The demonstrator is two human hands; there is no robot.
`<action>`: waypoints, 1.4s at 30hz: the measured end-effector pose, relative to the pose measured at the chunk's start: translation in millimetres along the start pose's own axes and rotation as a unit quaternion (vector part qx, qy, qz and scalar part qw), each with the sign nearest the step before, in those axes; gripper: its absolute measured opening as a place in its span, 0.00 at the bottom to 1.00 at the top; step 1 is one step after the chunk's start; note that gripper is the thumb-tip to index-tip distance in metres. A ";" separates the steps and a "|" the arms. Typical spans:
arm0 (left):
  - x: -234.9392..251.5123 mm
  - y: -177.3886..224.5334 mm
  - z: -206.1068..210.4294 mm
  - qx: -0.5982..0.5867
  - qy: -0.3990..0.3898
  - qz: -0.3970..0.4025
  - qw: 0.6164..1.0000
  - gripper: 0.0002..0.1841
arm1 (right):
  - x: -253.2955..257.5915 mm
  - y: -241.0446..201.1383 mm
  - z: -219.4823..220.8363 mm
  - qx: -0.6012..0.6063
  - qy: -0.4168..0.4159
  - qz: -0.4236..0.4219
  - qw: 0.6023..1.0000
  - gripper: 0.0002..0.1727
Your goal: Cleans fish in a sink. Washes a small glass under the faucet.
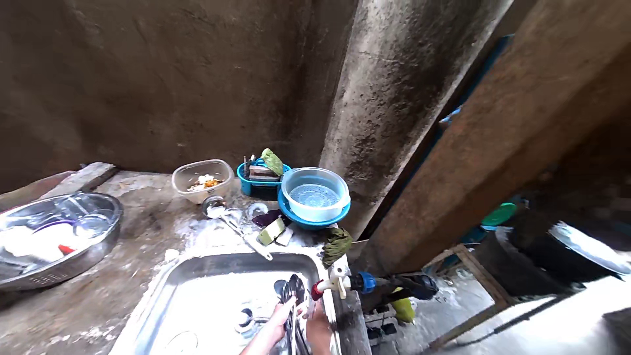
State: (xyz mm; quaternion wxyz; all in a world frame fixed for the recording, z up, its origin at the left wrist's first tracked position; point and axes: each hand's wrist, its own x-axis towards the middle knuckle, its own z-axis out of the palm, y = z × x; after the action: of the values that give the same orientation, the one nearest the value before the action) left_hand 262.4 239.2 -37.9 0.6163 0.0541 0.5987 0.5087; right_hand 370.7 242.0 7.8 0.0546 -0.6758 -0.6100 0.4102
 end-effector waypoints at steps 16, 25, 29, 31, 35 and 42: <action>-17.5 1.8 13.0 0.109 -0.108 0.031 0.988 0.10 | -27.0 47.3 -18.4 0.347 -0.105 -0.015 0.932 0.13; -11.8 8.2 -7.2 0.055 -0.073 0.021 0.996 0.11 | -8.4 38.8 0.9 0.503 -0.188 0.005 0.844 0.23; -17.4 5.1 0.2 0.027 -0.071 0.060 0.995 0.16 | 3.7 12.2 18.2 0.388 -0.029 -0.039 0.920 0.13; -25.0 3.9 4.6 0.014 -0.074 0.088 0.993 0.18 | 5.3 1.9 23.8 0.341 0.022 -0.063 0.937 0.19; -25.6 1.2 13.8 -0.029 -0.031 0.124 0.991 0.16 | 9.1 -8.8 28.7 0.288 0.094 -0.092 0.948 0.22; -23.9 -11.0 31.3 0.044 0.043 0.183 0.981 0.36 | 11.0 1.8 45.6 0.469 0.003 -0.127 0.874 0.30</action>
State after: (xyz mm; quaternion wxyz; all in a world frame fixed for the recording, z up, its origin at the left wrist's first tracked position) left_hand 299.0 234.3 -20.3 0.4838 0.1682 0.6265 0.5875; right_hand 342.9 231.7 -28.7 0.4189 -0.4888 -0.4266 0.6353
